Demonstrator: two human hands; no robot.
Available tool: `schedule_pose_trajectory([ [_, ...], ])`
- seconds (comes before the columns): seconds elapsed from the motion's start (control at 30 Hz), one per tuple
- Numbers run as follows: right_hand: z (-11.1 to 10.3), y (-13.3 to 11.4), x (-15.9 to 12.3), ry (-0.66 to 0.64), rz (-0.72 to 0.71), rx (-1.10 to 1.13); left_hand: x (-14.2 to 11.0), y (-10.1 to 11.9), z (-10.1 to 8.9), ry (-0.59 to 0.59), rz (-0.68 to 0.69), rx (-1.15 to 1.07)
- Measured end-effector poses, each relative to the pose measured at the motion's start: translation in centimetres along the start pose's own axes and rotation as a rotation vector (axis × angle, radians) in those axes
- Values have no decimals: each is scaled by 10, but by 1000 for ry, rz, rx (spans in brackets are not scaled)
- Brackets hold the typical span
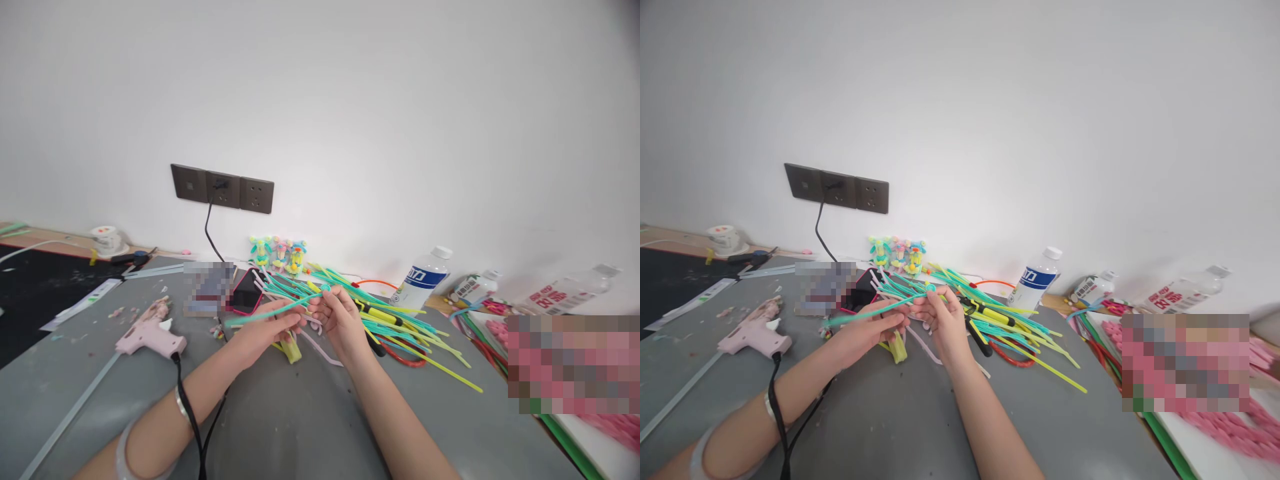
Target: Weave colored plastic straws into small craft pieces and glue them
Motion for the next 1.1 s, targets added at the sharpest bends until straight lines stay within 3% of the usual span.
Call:
schedule_pose_trajectory([
  [0.27,6,11,-6,-179,59,-56,-1,8,1,107,117,-43],
  [0.47,9,13,-7,-232,74,-115,-1,11,0,129,198,-49],
  [0.6,6,11,-4,-190,47,-141,-1,14,-1,186,259,36],
  [0.73,2,10,-1,-130,40,-231,-1,14,0,152,312,169],
  [1.0,0,11,0,-109,30,-281,0,12,-2,200,292,182],
  [1.1,1,12,-1,-104,11,-282,2,10,-3,156,278,208],
])
Point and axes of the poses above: each hand's wrist, its own x-axis towards the middle knuckle, its own z-axis out of the palm, y = z × x, the point moved 2 cm from there along x, towards the middle knuckle, and after that the axes turned 8 degrees about y, right-handed, at the moved point
